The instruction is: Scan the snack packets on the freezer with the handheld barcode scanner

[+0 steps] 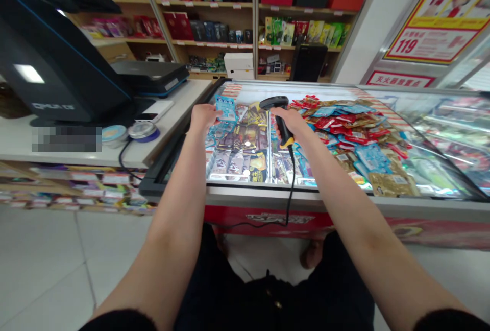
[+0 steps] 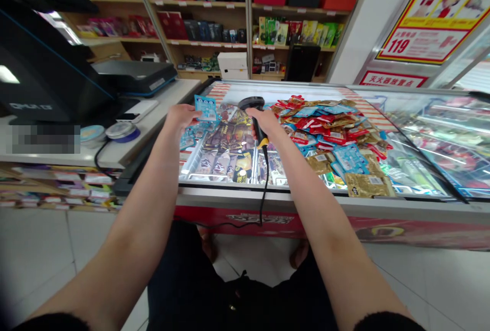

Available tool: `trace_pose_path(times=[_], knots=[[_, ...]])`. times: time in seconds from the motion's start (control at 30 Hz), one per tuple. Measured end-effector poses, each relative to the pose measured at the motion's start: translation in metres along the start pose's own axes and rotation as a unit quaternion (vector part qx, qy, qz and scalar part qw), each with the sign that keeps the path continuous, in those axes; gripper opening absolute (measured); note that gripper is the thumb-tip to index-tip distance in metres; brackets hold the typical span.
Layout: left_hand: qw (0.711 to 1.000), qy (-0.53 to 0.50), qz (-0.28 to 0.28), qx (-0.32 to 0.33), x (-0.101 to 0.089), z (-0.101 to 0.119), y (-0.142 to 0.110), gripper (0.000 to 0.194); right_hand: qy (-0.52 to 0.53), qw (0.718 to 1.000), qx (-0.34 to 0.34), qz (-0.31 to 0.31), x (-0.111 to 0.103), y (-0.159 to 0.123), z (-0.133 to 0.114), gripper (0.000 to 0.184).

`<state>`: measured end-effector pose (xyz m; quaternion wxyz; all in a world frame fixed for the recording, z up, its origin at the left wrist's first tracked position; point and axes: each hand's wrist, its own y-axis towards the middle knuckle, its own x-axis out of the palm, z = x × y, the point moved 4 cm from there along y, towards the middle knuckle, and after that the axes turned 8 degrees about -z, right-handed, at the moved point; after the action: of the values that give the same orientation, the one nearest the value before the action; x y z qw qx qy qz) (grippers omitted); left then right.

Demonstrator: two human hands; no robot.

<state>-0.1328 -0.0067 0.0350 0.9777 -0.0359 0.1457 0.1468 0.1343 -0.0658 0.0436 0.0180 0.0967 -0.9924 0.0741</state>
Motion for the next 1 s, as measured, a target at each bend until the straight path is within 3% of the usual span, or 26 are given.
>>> trace_pose_path(times=[0.1, 0.2, 0.3, 0.4, 0.57, 0.83, 1.0], knots=[[0.997, 0.07, 0.014, 0.003, -0.012, -0.013, -0.003, 0.015, 0.01, 0.999, 0.014, -0.049, 0.042, 0.01, 0.01, 0.02], [0.975, 0.207, 0.078, 0.038, -0.024, -0.019, -0.011, 0.02, 0.016, 0.996, 0.039, -0.077, 0.065, 0.016, 0.026, 0.017], [0.947, 0.288, 0.124, 0.069, -0.026, -0.017, -0.023, 0.03, 0.02, 0.995, 0.055, -0.082, 0.07, 0.018, 0.038, 0.017], [0.939, 0.315, 0.106, 0.093, -0.012, -0.007, -0.03, 0.035, 0.021, 0.995, 0.057, -0.073, 0.063, 0.014, 0.039, 0.018], [0.939, 0.313, 0.016, 0.141, 0.041, 0.016, -0.033, 0.032, 0.018, 0.999, 0.051, -0.007, 0.03, -0.001, 0.025, 0.02], [0.92, 0.298, -0.154, 0.204, 0.159, 0.053, -0.058, 0.019, 0.006, 0.993, -0.004, 0.115, -0.076, -0.038, 0.001, 0.019], [0.873, 0.367, -0.266, 0.179, 0.218, 0.057, -0.079, 0.043, 0.026, 0.987, -0.029, 0.156, -0.119, -0.054, -0.002, 0.015]])
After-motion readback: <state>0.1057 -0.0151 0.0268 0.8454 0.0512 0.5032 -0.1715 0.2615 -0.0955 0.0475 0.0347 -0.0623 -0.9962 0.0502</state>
